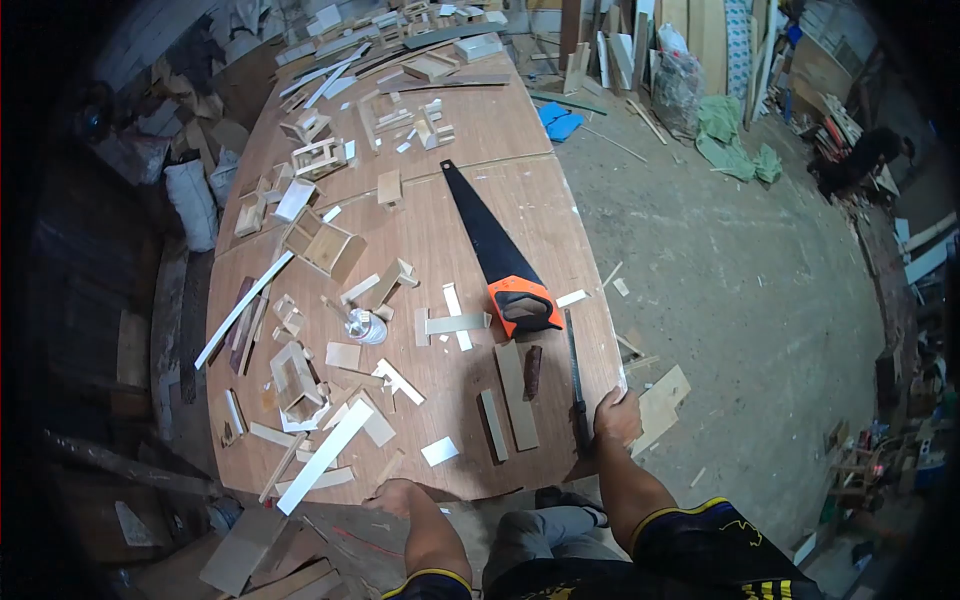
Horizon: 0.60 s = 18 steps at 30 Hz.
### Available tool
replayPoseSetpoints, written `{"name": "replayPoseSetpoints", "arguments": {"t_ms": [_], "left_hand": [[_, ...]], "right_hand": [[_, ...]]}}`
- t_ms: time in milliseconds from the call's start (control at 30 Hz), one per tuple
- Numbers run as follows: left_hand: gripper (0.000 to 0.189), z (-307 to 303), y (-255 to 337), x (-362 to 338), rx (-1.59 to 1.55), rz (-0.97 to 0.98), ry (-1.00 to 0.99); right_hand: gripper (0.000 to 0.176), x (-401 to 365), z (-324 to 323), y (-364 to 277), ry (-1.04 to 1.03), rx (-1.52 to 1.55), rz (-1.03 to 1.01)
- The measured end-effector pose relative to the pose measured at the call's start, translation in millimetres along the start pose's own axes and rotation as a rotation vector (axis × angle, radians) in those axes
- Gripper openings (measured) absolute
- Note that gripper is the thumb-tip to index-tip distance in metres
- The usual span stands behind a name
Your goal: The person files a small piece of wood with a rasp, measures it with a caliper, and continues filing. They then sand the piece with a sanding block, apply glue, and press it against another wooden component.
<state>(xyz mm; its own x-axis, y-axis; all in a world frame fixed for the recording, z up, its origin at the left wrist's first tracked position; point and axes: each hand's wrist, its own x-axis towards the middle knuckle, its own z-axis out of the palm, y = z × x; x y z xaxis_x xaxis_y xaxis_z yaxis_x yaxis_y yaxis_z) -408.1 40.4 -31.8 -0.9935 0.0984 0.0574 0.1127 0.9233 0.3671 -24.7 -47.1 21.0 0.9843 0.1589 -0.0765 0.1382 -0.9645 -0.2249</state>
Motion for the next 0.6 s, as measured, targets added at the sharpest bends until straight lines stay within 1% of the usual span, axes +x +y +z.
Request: {"name": "replayPoseSetpoints", "arguments": {"t_ms": [33,67,100,133,200,233,267,333,367,400,467,500,533,567,600], "left_hand": [[0.039,-4,5,-2,0.000,0.017,-0.005],[0.042,-13,8,-5,0.009,-0.040,-0.086],[0.045,-25,16,-11,0.021,-0.095,-0.168],[0.045,-27,18,-15,0.025,-0.072,-0.179],[0.040,-25,15,-16,0.021,-0.022,-0.066],[0.040,-19,9,-14,0.023,0.015,-0.086],[0.040,-7,1,-8,0.020,0.002,-0.066],[0.040,34,-23,25,0.022,0.002,-0.037],[0.040,59,-32,43,0.021,0.005,-0.028],[0.040,54,-16,25,0.027,0.060,-0.065],[0.040,60,3,-3,0.048,0.168,-0.143],[0.040,61,12,-18,0.055,0.213,-0.178],[0.040,61,26,-41,0.061,0.280,-0.226],[0.040,59,32,-51,0.062,0.301,-0.245],[0.040,56,38,-58,0.064,0.314,-0.259]], "right_hand": [[0.041,0,-2,-1,-0.015,-0.014,0.015],[0.041,1,1,1,-0.012,-0.014,0.034],[0.040,3,3,2,-0.020,0.006,0.011],[0.040,5,4,4,-0.026,0.025,-0.009],[0.039,3,1,0,-0.030,0.029,0.033],[0.039,2,-2,-1,-0.040,0.034,0.050],[0.036,6,6,6,-0.081,0.098,0.063],[0.035,7,6,10,-0.017,0.082,-0.028],[0.033,6,4,9,-0.013,0.145,0.001],[0.033,9,16,19,-0.009,0.133,-0.031],[0.031,4,2,12,-0.023,0.074,-0.056],[0.031,4,7,11,0.001,0.069,-0.010],[0.031,5,10,17,0.073,0.124,-0.020],[0.030,4,11,14,0.125,0.182,-0.080],[0.030,4,10,14,0.134,0.182,-0.069]]}}
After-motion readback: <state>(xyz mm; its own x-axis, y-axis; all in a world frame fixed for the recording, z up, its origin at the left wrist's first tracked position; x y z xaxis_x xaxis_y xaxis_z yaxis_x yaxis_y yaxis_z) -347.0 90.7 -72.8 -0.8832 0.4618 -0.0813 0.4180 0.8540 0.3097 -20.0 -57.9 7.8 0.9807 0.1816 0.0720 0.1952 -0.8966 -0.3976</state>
